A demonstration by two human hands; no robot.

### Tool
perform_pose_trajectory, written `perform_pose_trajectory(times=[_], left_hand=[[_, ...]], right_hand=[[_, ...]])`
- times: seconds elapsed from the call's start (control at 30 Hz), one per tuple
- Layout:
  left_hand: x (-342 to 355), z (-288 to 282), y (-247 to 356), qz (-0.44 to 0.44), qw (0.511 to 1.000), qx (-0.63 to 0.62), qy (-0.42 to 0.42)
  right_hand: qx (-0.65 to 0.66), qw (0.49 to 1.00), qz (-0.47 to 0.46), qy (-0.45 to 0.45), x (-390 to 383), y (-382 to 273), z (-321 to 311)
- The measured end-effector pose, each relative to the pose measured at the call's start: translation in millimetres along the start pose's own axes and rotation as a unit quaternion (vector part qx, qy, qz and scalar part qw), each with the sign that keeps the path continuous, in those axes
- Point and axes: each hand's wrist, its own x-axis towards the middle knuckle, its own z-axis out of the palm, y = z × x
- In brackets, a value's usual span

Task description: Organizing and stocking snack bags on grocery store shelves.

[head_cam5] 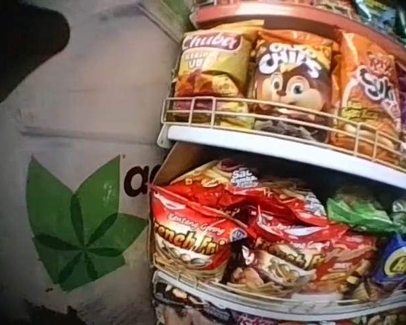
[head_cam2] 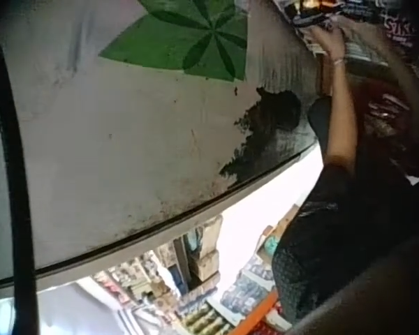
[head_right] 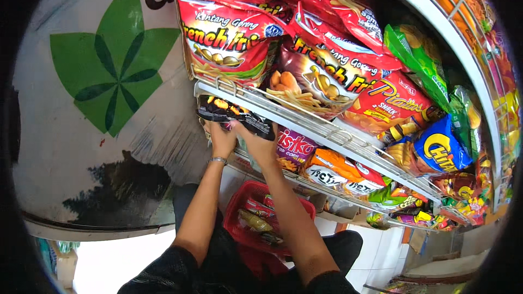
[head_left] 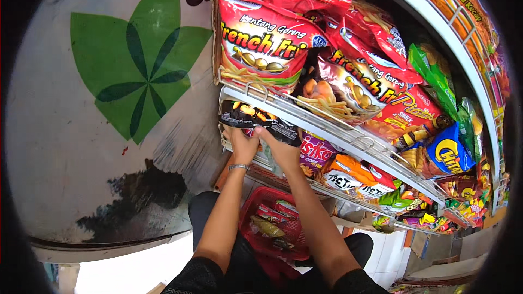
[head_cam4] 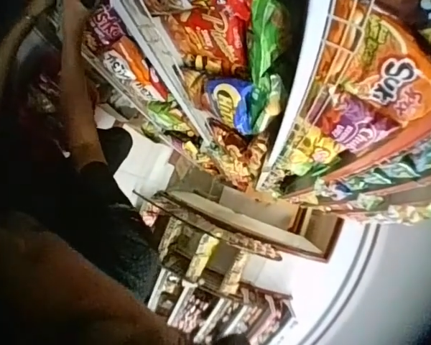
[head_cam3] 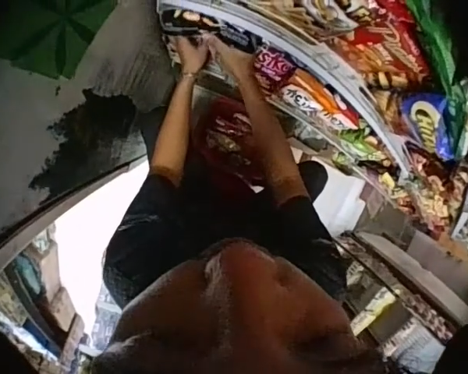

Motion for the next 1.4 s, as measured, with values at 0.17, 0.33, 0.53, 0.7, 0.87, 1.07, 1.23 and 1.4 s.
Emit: perform_pose_trajectory(times=[0.17, 0.33, 0.53, 0.7, 0.87, 1.07, 1.23, 1.4], left_hand=[[0.2, -1.0, 2.6, -0.025, 0.998, -0.040, 0.033], [-2.1, -4.8, 1.7, -0.052, 0.996, -0.071, 0.002], [-2.3, -11.5, -15.8, -0.046, 0.998, -0.022, -0.028], [12.1, -16.3, 9.6, -0.119, 0.915, -0.384, 0.018], [22.6, -21.3, 27.7, -0.181, 0.909, -0.373, 0.038], [42.4, -24.7, 34.6, -0.190, 0.931, -0.310, 0.022], [50.9, -22.8, 48.4, -0.199, 0.911, -0.355, 0.076], [55.1, -16.3, 39.5, -0.202, 0.931, -0.297, 0.060]], right_hand=[[0.029, 0.992, 0.031, 0.117, -5.1, 4.2, 24.1], [-0.003, 0.983, -0.025, 0.184, 1.2, 14.0, 34.9], [0.006, 0.983, 0.003, 0.186, 3.1, 5.1, 36.6], [-0.018, 0.992, 0.028, 0.124, 2.6, 2.3, 11.0], [-0.014, 0.993, -0.027, 0.113, -13.2, 3.3, -9.0], [-0.031, 0.999, -0.014, 0.037, -26.9, 11.0, -21.8], [-0.087, 0.994, -0.006, 0.064, -23.9, 6.0, -14.4], [-0.088, 0.993, -0.005, 0.085, -17.6, 20.9, -10.9]])
